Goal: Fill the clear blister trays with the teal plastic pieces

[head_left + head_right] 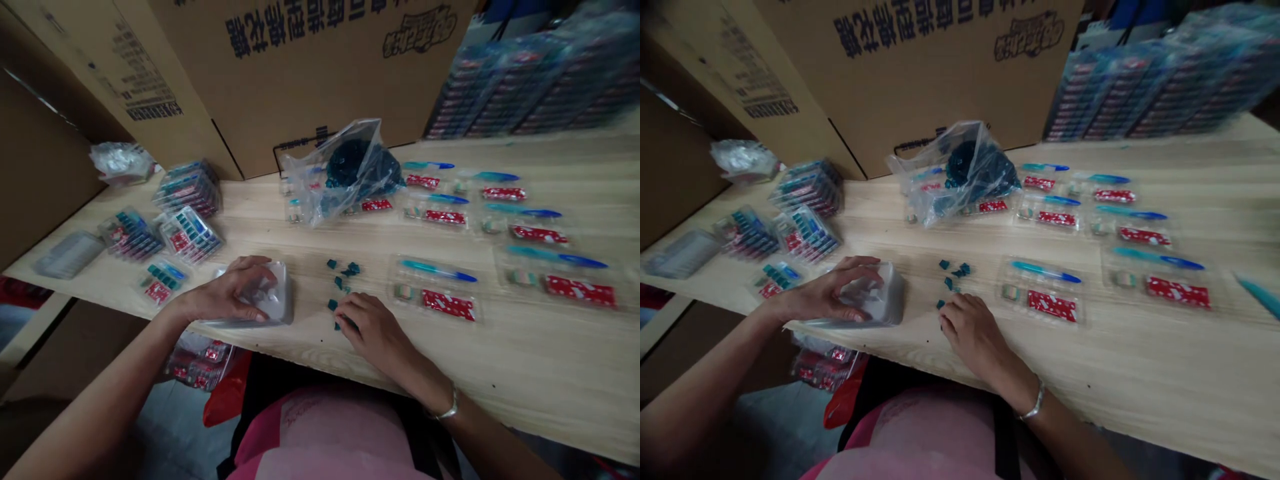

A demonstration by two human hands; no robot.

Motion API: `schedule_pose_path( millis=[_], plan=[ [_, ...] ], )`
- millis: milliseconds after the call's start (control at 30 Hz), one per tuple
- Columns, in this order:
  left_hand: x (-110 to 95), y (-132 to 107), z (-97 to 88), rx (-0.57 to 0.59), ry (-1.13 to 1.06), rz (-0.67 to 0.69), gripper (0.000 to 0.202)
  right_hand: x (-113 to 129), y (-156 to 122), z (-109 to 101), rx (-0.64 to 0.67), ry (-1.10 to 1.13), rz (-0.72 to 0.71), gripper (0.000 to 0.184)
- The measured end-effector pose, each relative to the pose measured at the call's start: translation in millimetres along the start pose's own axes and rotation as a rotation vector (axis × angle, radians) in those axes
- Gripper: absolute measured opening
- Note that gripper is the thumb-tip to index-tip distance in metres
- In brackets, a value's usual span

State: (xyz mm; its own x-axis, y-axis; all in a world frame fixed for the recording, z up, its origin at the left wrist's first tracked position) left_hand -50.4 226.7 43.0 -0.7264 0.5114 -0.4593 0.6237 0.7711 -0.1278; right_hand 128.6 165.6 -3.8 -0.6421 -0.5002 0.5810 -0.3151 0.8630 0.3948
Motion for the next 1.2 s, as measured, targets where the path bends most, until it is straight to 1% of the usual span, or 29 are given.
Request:
schedule_pose_path(
  millis=[167,300,400,467,533,600,633,700,733,767,833,900,1033,1200],
  plan=[
    [1,-1,0.2,0.0,0.006,0.002,0.055,2,-2,-2,-0.038,0.02,-0.005,0.017],
    [4,-1,3.7,0.0,0.028,0.003,0.055,5,-1,-5,-0.069,0.012,-0.011,0.014],
    [3,-1,2.4,0.011,0.051,-0.011,0.06,14,3,-8,-0.079,0.045,-0.028,0.014],
    [3,-4,-5.5,-0.001,0.087,-0.024,0.068,26,9,-9,-0.079,0.12,-0.058,0.015],
    [6,-11,-19.0,-0.047,0.144,-0.045,0.074,41,19,-9,-0.088,0.204,-0.101,0.015],
    [16,-22,-30.5,-0.091,0.199,-0.087,0.077,58,34,-6,-0.099,0.249,-0.159,0.016],
    [23,-29,-32.6,-0.094,0.215,-0.114,0.08,65,43,-2,-0.095,0.253,-0.185,0.021],
    [38,-42,-29.1,-0.074,0.203,-0.172,0.086,76,63,13,-0.059,0.239,-0.212,0.042],
    [45,-48,-25.2,-0.062,0.176,-0.194,0.087,79,72,23,-0.019,0.23,-0.21,0.052],
    [50,-52,-21.0,-0.057,0.139,-0.208,0.088,80,80,33,0.033,0.225,-0.2,0.057],
    [55,-56,-14.8,-0.065,0.066,-0.217,0.085,80,91,51,0.134,0.233,-0.18,0.057],
    [55,-56,-12.0,-0.08,0.017,-0.2,0.08,77,97,59,0.185,0.251,-0.166,0.052],
    [59,-57,-13.3,-0.118,-0.009,-0.167,0.076,76,99,58,0.228,0.248,-0.161,0.051],
    [77,-61,-10.8,-0.14,-0.051,-0.136,0.078,80,99,58,0.299,0.196,-0.202,0.05]
  ],
)
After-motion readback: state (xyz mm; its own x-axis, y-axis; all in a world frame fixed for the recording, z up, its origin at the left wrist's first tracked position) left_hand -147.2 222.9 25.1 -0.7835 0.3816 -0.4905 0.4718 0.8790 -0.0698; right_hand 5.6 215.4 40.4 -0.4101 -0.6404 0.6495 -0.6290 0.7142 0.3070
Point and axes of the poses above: each hand's wrist, its own y-axis towards the middle knuckle, its own z-axis out of the palm, x = y × z, the point moved 10 cm from there along y, towards the middle knuckle, and after that the axes turned 10 degrees about -x, right-handed, at the moved point
